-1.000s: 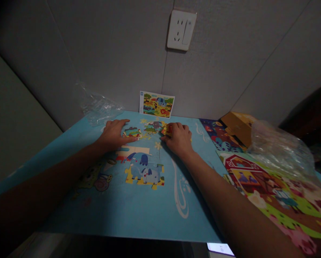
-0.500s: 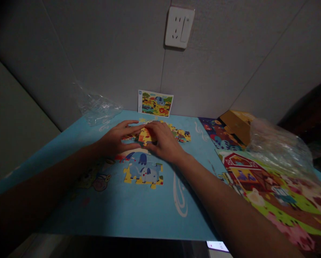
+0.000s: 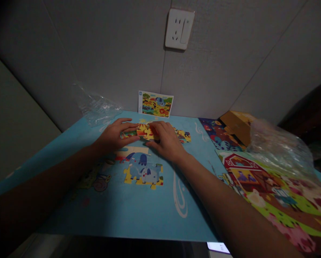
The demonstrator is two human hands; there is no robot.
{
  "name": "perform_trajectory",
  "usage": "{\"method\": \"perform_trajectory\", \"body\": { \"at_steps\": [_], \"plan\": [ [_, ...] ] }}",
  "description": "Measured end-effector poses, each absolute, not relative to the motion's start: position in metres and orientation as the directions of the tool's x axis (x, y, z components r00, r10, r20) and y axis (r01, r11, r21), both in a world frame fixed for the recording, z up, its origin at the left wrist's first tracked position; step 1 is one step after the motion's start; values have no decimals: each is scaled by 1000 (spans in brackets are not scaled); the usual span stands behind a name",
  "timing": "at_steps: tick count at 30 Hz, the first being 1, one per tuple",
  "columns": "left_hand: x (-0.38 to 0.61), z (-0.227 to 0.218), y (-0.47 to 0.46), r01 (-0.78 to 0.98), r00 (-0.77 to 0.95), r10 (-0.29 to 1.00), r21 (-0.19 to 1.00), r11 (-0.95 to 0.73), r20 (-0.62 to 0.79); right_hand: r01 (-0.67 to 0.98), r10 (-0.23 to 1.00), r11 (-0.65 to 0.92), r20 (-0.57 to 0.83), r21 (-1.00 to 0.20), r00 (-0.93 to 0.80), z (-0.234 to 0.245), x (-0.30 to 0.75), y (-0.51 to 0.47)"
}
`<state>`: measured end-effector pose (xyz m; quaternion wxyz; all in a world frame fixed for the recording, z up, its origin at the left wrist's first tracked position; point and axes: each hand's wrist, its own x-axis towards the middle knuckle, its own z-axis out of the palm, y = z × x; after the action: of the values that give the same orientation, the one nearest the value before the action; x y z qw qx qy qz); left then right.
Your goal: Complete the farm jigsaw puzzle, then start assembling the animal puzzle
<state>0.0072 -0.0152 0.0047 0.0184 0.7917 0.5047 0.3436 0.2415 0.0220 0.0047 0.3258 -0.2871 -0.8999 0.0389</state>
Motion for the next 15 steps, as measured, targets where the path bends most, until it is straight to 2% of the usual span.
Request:
{"method": "perform_trajectory", "body": {
  "at_steps": [5,12,15],
  "plan": [
    [5,8,-13,879,86,860,369,-303,503,566,603,779,565,-269,-563,2,242,26],
    [1,3,-8,940,-14,951,329,-93,309,600,625,760,536,-250,-568,1,244,29],
    [-1,2,-7,949,-3,963,305,-83,269,623,642,743,525,-246,-559,0,244,29]
  ]
}}
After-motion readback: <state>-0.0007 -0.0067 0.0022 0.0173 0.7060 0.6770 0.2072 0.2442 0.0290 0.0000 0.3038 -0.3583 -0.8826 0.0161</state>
